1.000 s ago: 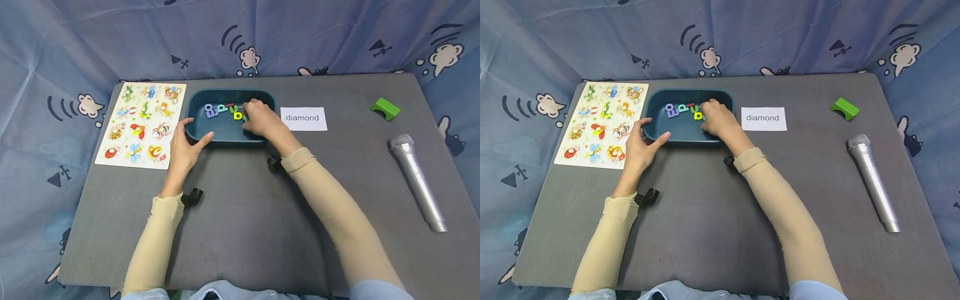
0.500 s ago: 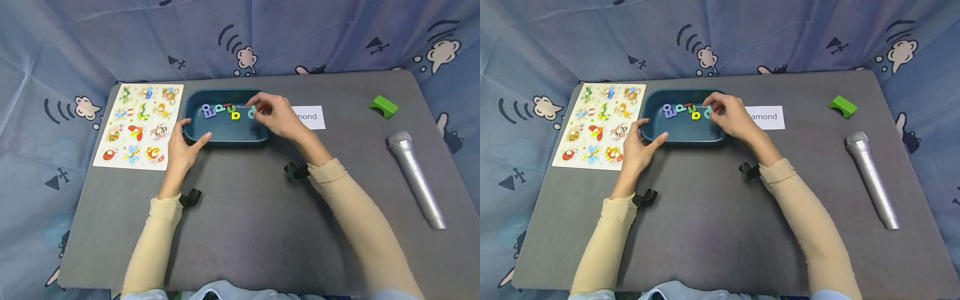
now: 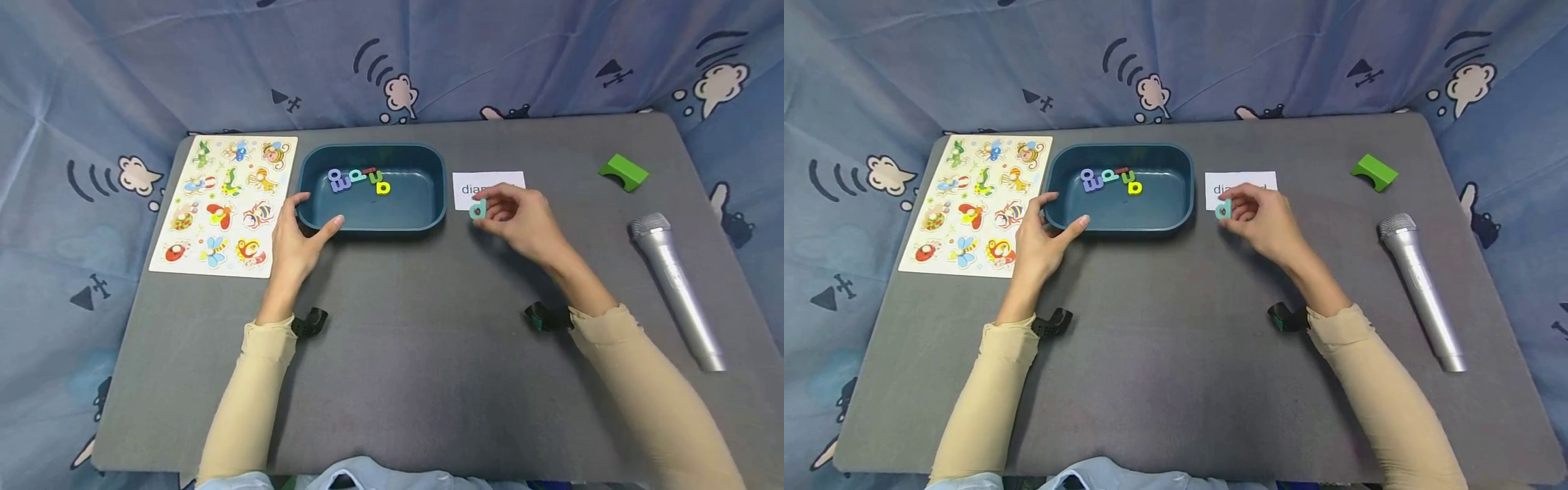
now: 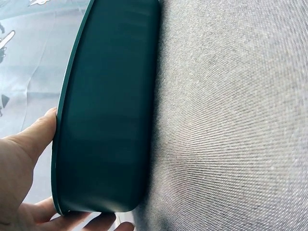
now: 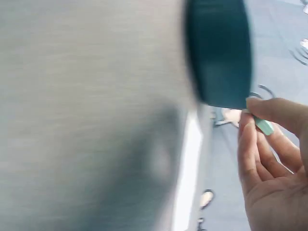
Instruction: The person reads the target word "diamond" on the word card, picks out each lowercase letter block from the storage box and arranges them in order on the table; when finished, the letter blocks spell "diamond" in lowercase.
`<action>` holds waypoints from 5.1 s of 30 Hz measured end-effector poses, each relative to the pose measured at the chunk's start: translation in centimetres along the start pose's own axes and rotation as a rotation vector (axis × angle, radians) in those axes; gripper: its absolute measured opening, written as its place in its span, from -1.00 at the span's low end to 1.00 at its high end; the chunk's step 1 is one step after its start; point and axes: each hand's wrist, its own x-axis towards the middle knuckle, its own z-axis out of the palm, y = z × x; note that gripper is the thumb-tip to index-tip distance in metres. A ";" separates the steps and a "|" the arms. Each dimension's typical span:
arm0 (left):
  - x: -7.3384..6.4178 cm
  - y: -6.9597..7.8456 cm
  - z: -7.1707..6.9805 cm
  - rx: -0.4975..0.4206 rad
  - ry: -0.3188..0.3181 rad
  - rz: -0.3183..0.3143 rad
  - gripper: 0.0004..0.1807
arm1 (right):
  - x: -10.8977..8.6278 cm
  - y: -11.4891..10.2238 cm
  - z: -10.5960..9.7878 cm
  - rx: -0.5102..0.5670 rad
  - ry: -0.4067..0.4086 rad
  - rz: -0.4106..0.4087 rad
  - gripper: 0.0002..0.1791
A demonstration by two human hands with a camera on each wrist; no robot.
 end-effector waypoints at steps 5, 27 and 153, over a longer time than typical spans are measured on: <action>0.1 -0.1 -0.1 -0.010 0.003 0.004 -0.13 | -1.1 2.1 1.2 -0.167 -0.110 -0.084 -0.69; -0.1 0.1 -0.1 -0.015 -0.001 -0.015 -0.12 | 1.8 -2.0 1.7 -0.177 -0.012 -0.145 -0.54; -0.1 0.2 -0.1 -0.004 0.001 -0.010 -0.11 | -1.7 4.2 0.0 -0.244 -0.131 -0.133 -0.64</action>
